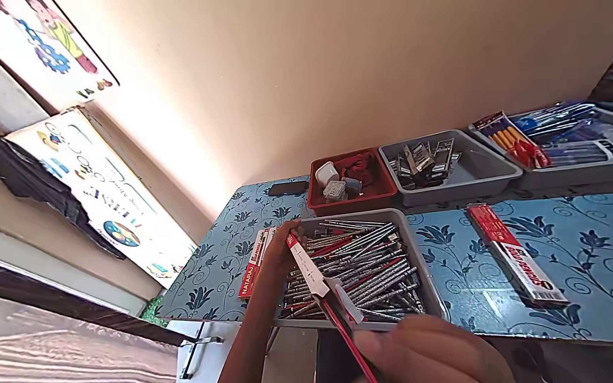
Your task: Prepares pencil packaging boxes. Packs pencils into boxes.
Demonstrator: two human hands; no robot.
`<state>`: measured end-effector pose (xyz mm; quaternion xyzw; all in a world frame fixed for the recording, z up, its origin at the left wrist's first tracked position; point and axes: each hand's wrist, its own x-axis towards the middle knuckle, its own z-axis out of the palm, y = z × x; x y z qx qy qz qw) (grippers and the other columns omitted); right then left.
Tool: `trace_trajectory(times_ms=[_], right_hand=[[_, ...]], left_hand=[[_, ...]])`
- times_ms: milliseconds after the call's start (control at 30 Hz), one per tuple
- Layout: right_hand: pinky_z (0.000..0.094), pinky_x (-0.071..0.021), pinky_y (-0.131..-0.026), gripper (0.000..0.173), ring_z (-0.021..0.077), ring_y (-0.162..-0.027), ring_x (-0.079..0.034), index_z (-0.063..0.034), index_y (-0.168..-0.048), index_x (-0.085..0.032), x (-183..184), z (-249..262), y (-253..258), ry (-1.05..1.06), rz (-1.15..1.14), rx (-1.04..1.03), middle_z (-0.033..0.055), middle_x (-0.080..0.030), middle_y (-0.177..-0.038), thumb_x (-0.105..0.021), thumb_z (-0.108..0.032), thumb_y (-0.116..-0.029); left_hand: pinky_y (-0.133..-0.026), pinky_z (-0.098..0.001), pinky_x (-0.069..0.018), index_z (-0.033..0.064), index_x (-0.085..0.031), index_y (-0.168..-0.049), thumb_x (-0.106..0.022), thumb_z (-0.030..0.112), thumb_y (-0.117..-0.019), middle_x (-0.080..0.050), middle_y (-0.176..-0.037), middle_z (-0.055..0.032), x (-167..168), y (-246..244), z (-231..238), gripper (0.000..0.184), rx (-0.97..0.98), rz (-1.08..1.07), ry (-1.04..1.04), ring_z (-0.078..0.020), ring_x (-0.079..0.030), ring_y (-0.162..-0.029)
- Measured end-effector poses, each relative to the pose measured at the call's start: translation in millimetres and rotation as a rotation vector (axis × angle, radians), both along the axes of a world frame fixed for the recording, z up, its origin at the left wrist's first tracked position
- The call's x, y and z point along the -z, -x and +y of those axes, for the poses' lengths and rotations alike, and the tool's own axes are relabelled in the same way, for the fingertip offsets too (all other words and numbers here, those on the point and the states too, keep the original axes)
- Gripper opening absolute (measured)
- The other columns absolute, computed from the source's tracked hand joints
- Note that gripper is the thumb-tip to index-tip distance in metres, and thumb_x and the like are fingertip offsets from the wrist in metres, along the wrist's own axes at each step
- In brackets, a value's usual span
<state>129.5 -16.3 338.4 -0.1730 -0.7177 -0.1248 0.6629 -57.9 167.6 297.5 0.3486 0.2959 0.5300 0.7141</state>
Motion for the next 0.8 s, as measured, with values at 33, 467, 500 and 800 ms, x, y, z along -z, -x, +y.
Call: trace_trajectory(times_ms=[33, 467, 500, 800], right_hand=[[0.022, -0.0489, -0.08, 0.01, 0.0127, -0.086, -0.061, -0.0119, -0.106, -0.063, 3, 10, 7, -0.027, 0.021, 0.031, 0.0039, -0.067, -0.102, -0.067, -0.017, -0.0989], [0.0192, -0.0379, -0.099, 0.03, 0.0079, -0.117, -0.051, -0.0192, -0.1, -0.072, 23, 37, 34, 0.084, 0.107, 0.243, 0.0002, -0.06, -0.123, -0.056, -0.044, -0.1042], [0.0192, -0.0378, -0.099, 0.029, 0.0079, -0.117, -0.051, -0.0195, -0.099, -0.072, 22, 34, 32, 0.079, 0.104, 0.243, 0.0, -0.06, -0.124, -0.056, -0.044, -0.1041], [0.025, -0.0406, -0.097, 0.04, 0.0177, -0.114, -0.056, -0.0189, -0.11, -0.078, 12, 18, 33, 0.277, -0.064, 0.286, 0.0107, -0.064, -0.133, -0.052, -0.048, -0.1044]], left_hand=[[-0.048, -0.0162, -0.0483, 0.0144, -0.054, -0.072, -0.027, 0.018, -0.1098, -0.053, -0.054, 0.0048, 1, 0, 1, 0.047, 0.001, 0.008, -0.008, -0.0038, -0.054, -0.046], [-0.049, -0.0167, -0.0471, 0.0159, -0.056, -0.063, -0.024, 0.017, -0.1089, -0.053, -0.053, 0.0059, 14, 15, 14, 0.055, 0.089, -0.116, -0.09, -0.0032, -0.054, -0.047], [-0.05, -0.0172, -0.0481, 0.0157, -0.059, -0.065, -0.027, 0.017, -0.1081, -0.054, -0.054, 0.006, 18, 18, 17, 0.053, 0.136, -0.14, -0.106, -0.0035, -0.055, -0.049], [-0.047, -0.0165, -0.0462, 0.0192, -0.055, -0.061, -0.02, 0.017, -0.1082, -0.054, -0.052, 0.0078, 10, 16, 12, 0.059, 0.083, -0.038, -0.126, -0.0019, -0.054, -0.046]])
